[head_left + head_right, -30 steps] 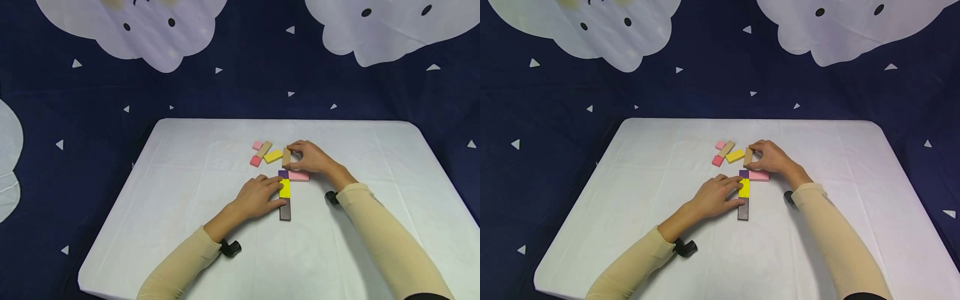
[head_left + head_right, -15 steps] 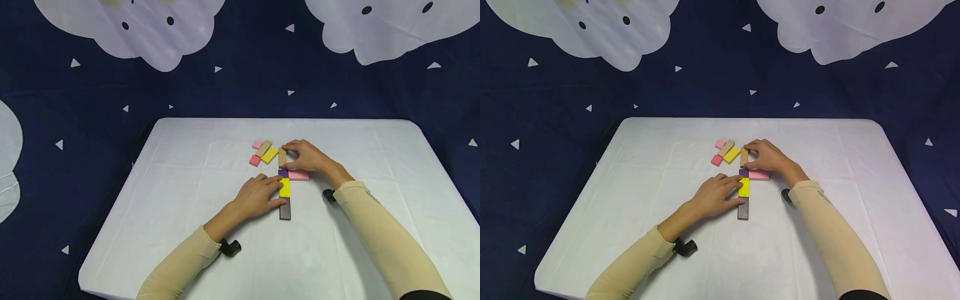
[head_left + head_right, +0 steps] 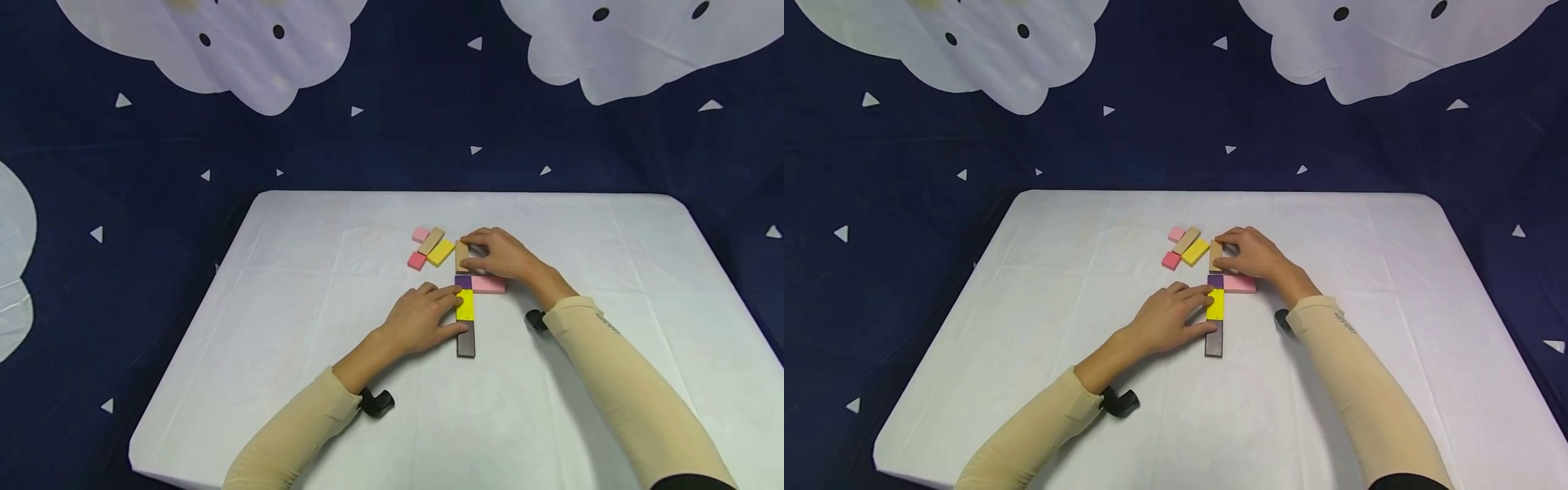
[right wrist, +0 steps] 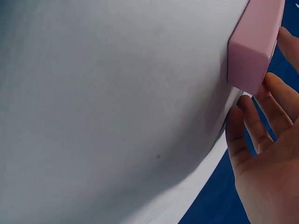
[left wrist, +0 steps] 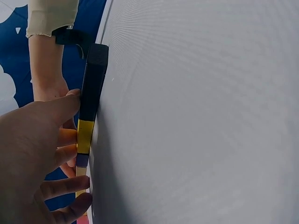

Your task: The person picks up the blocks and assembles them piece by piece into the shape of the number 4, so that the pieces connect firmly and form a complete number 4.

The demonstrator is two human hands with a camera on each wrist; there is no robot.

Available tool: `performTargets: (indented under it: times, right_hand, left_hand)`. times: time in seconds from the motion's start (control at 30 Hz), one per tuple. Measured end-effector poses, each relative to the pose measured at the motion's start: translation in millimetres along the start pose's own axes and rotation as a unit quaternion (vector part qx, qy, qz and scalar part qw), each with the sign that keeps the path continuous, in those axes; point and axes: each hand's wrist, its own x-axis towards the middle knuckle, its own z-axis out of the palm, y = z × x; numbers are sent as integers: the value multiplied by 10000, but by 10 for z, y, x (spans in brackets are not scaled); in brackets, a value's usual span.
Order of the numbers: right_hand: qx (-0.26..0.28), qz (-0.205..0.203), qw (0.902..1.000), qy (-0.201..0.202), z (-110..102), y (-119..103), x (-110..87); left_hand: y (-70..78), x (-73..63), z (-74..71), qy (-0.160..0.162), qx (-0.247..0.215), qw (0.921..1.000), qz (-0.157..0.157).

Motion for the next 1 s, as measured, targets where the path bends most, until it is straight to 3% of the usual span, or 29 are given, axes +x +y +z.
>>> performTargets:
  times: [1.0]
  right_hand:
    - [-70, -52, 9999, 85, 12, -45, -64]
  left_hand:
    - [3, 18, 2, -97, -89, 9999, -75]
